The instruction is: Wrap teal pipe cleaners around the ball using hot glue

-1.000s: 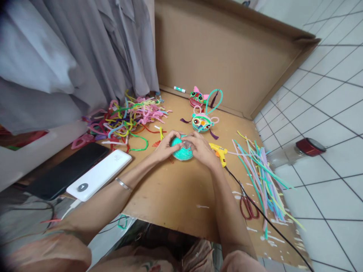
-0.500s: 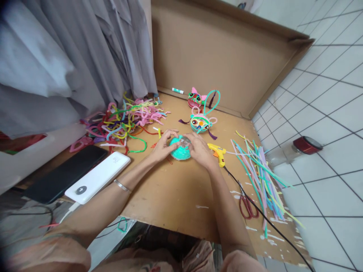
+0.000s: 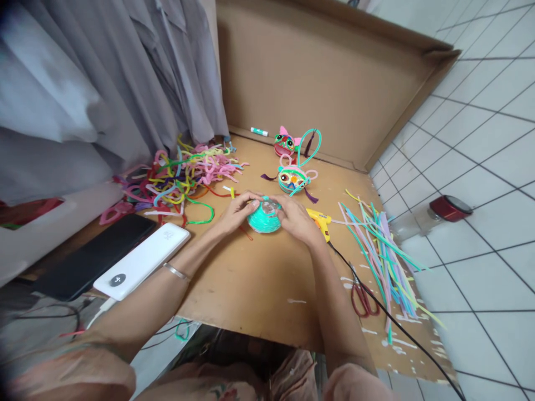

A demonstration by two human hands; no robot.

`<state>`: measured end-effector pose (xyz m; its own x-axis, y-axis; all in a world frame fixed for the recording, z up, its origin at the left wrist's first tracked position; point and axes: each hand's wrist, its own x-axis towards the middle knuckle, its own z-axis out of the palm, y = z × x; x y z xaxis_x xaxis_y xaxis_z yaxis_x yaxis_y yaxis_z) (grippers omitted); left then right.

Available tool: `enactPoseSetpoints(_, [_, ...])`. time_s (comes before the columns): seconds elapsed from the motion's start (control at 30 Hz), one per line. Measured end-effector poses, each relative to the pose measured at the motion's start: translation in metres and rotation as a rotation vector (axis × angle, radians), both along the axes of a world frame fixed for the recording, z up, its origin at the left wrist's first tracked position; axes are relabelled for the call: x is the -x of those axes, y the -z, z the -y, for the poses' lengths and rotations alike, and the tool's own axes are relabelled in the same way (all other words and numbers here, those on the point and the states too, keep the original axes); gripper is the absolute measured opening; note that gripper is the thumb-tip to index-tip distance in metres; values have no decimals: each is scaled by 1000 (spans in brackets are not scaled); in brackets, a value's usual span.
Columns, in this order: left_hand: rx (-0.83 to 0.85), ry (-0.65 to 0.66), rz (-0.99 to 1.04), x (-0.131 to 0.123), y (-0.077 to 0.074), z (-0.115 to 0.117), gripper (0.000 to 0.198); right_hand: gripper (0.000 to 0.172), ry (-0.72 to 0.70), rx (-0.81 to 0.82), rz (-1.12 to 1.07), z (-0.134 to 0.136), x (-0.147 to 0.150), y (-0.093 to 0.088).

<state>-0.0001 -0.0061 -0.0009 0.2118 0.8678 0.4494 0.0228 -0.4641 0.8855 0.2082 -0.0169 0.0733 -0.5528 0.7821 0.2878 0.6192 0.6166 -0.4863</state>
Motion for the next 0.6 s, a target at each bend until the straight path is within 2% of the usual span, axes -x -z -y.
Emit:
enactPoseSetpoints(0.2, [25, 11, -17, 3, -5, 1, 44, 36, 24, 41, -7, 3, 1, -4])
enactPoseSetpoints(0.4, [31, 4, -11, 4, -5, -1, 40, 23, 71, 28, 13, 1, 3, -1])
enactPoseSetpoints(0.6, [35, 13, -20, 4, -5, -1, 35, 15, 38, 12, 18, -1, 5, 2])
